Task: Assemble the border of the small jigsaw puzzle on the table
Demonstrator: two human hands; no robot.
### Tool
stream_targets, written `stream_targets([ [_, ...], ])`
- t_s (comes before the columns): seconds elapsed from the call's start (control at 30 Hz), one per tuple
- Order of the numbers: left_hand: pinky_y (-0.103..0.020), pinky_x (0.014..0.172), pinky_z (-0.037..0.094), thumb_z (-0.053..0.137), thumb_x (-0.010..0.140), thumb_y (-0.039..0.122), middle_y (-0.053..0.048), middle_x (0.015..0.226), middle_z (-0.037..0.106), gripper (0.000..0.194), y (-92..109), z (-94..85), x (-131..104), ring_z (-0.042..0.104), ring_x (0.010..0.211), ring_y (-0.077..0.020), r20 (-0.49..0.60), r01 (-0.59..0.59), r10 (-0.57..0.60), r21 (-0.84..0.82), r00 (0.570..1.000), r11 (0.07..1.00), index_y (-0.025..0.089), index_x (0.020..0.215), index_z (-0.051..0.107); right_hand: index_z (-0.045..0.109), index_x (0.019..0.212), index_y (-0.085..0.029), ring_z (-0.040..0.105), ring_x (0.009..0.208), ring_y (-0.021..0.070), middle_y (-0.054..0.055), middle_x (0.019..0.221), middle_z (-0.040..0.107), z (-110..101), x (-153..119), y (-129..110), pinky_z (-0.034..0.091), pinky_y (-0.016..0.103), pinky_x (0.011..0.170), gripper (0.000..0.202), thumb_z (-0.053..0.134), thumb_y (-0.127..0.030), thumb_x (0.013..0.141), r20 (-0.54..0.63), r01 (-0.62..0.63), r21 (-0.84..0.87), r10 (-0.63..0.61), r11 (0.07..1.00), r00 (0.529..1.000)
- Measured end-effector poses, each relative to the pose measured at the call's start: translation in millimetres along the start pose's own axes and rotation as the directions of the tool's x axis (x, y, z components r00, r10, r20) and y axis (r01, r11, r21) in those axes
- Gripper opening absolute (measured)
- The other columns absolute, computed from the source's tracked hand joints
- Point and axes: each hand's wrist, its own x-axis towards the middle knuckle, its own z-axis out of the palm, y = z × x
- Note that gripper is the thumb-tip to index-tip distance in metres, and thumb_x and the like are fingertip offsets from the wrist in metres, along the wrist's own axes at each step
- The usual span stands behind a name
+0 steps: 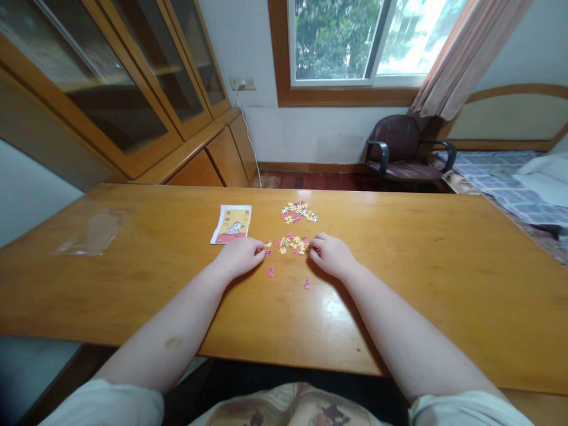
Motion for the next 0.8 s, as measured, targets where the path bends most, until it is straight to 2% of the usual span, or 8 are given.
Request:
stream_targets([
  [0.13, -0.028, 0.06, 0.037, 0.041, 0.086, 0.032, -0.007, 0.081, 0.069, 0.03, 1, 2.6, 1, 0.061, 0.076, -0.0211, -0.038, 0.002, -0.003, -0.025, 0.999, 1.0, 0.021, 0.077, 0.066, 0.07, 0.092, -0.019, 0.061, 0.083, 0.0155, 0.006, 0.096, 0.066, -4, 0, 2, 0.043, 0.023, 0.073, 0.025, 0.047, -0.023, 0.086, -0.001, 0.003, 0.01, -0.003, 1.0, 1.0],
  [0.27, -0.027, 0.061, 0.038, 0.041, 0.087, 0.032, -0.005, 0.085, 0.07, 0.029, 3, 5.1, 2, 0.061, 0.078, -0.0201, -0.084, -0.009, 0.002, -0.077, 0.996, 0.997, 0.022, 0.081, 0.068, 0.07, 0.098, -0.021, 0.061, 0.082, 0.0154, 0.005, 0.097, 0.067, -11, 0, 5, 0.042, 0.024, 0.071, 0.025, 0.049, -0.022, 0.085, 0.052, 0.045, -0.002, -0.045, 0.999, 0.998],
  [0.43, -0.026, 0.059, 0.036, 0.042, 0.086, 0.032, -0.004, 0.085, 0.071, 0.028, 5, 6.7, 3, 0.061, 0.076, -0.0187, -0.112, -0.022, 0.008, -0.124, 0.994, 0.992, 0.023, 0.083, 0.068, 0.072, 0.085, -0.022, 0.061, 0.075, 0.0156, 0.004, 0.087, 0.069, -25, -1, 14, 0.041, 0.024, 0.067, 0.017, 0.056, -0.027, 0.081, 0.179, 0.044, 0.015, -0.046, 0.999, 0.983],
  [0.53, -0.026, 0.06, 0.037, 0.042, 0.087, 0.033, -0.003, 0.085, 0.07, 0.029, 5, 7.9, 4, 0.061, 0.076, -0.0184, -0.113, -0.039, 0.022, -0.151, 0.993, 0.988, 0.023, 0.085, 0.069, 0.071, 0.08, -0.023, 0.06, 0.067, 0.0155, 0.001, 0.077, 0.069, -34, -3, 20, 0.04, 0.024, 0.061, 0.013, 0.064, -0.03, 0.072, 0.324, -0.066, 0.05, 0.046, 0.997, 0.945],
  [0.63, -0.026, 0.06, 0.038, 0.042, 0.087, 0.033, -0.004, 0.085, 0.07, 0.029, 5, 9.0, 4, 0.06, 0.075, -0.0181, -0.11, -0.051, 0.032, -0.169, 0.993, 0.984, 0.022, 0.086, 0.069, 0.072, 0.079, -0.023, 0.06, 0.064, 0.0156, 0.0, 0.073, 0.069, -37, -5, 26, 0.039, 0.024, 0.057, 0.018, 0.07, -0.032, 0.063, 0.424, -0.161, 0.085, 0.111, 0.983, 0.899],
  [0.8, -0.025, 0.062, 0.039, 0.043, 0.087, 0.034, -0.004, 0.085, 0.071, 0.029, 5, 9.2, 4, 0.061, 0.076, -0.0181, -0.111, -0.049, 0.028, -0.183, 0.993, 0.982, 0.023, 0.088, 0.07, 0.072, 0.076, -0.024, 0.06, 0.064, 0.015, -0.002, 0.071, 0.068, -30, -6, 30, 0.038, 0.023, 0.055, 0.018, 0.067, -0.023, 0.059, 0.501, -0.169, 0.135, 0.08, 0.976, 0.862],
])
